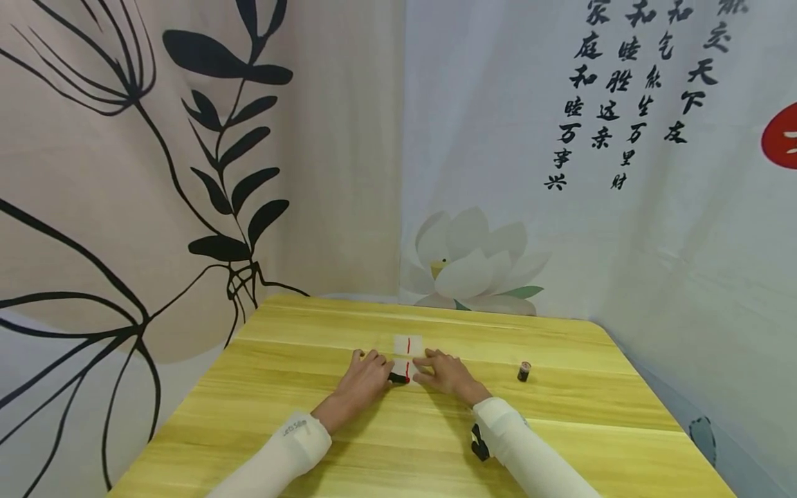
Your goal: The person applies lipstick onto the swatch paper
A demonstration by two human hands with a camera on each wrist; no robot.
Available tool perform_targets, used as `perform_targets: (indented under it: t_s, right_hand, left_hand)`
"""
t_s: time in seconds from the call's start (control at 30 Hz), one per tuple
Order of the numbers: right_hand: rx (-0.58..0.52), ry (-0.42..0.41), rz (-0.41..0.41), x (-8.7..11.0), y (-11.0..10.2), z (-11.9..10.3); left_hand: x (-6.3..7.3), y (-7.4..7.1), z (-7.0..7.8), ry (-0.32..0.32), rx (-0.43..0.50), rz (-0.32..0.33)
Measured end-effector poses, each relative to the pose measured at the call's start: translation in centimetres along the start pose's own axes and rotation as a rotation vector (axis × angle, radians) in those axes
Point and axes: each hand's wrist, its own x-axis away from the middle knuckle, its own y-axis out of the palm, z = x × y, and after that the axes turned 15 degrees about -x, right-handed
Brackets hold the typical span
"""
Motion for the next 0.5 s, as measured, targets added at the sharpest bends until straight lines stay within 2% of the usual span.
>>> perform_targets:
  t_s: [0.07,0.23,0.37,0.5]
  right_hand:
    - [-0.008,-0.007,0.000,0.10,-0.06,-0.05]
    - [-0.015,-0.014,-0.001,0.25,-0.21,-0.08]
    - [-0.006,-0.010,0.002,0.21,-0.25,-0.03]
    - [0.003,-0.024,0.005,0.27,-0.10,0.07]
  left_hand:
    - [0.08,0.06,0.11,-0.006,-0.005,-0.006]
    - [-0.12,0.19,-0.01,-0.040,0.054,0.015]
    - [-0.43,0.15,-0.33,-0.069,0.123,0.012]
    - [-0.44,-0.01,-0.53,-0.106,0.233,-0.018]
